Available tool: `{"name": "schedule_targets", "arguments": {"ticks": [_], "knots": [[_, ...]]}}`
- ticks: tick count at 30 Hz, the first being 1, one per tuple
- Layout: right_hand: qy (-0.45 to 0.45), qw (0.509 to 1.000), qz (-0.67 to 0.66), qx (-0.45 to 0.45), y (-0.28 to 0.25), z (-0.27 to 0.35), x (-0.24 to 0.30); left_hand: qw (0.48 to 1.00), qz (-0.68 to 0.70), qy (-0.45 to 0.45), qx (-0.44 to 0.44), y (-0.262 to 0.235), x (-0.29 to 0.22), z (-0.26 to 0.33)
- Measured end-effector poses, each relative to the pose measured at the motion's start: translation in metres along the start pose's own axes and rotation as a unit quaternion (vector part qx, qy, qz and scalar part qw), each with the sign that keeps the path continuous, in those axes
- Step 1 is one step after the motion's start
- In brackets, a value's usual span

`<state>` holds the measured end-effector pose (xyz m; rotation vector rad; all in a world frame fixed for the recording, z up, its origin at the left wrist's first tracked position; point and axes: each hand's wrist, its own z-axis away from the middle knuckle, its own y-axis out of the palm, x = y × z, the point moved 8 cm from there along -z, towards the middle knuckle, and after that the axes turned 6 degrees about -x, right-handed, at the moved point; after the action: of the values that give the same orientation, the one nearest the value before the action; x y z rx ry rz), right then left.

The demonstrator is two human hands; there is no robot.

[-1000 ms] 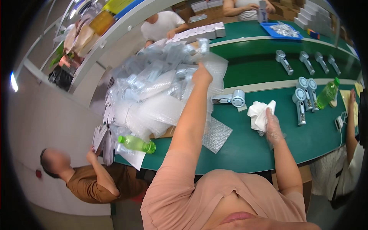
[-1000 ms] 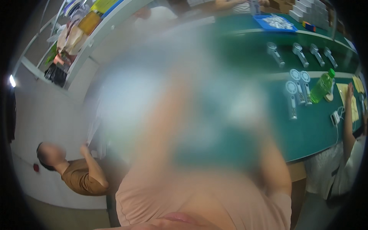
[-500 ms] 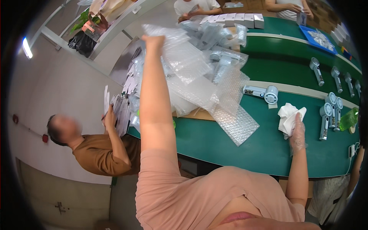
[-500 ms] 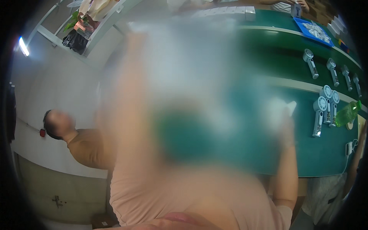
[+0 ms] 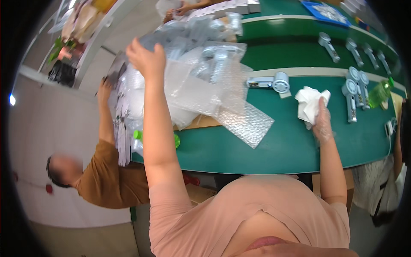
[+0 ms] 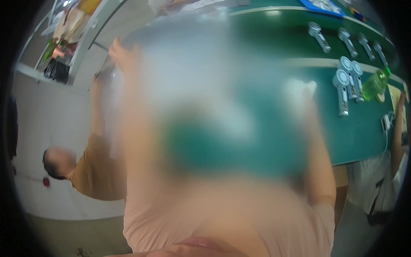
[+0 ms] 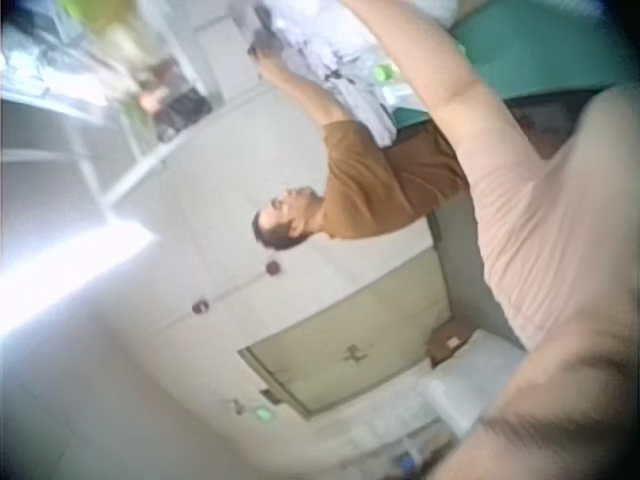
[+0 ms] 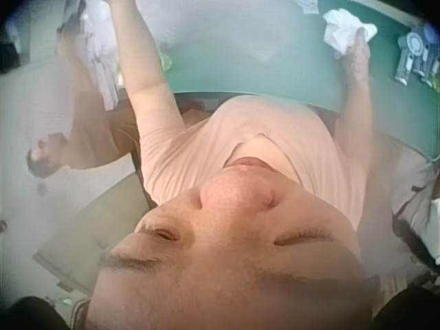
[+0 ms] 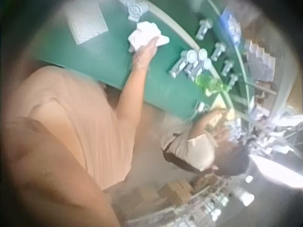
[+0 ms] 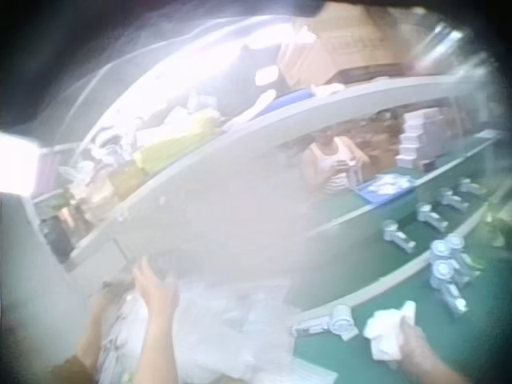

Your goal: The person wraps small white electronic devices in bubble wrap using a white cloth. They pick up each device, wrap it in a sheet of bubble wrap, and place the wrapped unit on the table. The process is repeated for multiple units in a repetitive assembly line manner.

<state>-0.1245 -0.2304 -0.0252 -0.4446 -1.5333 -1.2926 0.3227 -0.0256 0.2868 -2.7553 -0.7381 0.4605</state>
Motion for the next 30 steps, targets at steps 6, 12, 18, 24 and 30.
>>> {"name": "schedule_targets", "arguments": {"ticks": [6,12,18,24,30], "knots": [[0.064,0.971,-0.231,0.019,0.016,0.013,0.021,0.845,-0.023,0.196,0.497,0.053,-0.169,0.178],[0.08,0.92,-0.362,0.123,0.026,0.017,0.03,0.873,-0.09,0.062,0.476,0.113,-0.08,0.193],[0.058,0.964,-0.259,-0.007,0.002,0.011,0.029,0.943,0.041,0.043,0.327,0.038,-0.129,0.136],[0.088,0.935,-0.34,0.047,0.015,0.017,0.023,0.859,0.266,0.276,0.34,-0.073,-0.19,0.219],[0.109,0.917,-0.378,0.063,0.026,0.023,0.028,0.804,0.294,0.122,0.502,-0.065,-0.167,0.287]]}}
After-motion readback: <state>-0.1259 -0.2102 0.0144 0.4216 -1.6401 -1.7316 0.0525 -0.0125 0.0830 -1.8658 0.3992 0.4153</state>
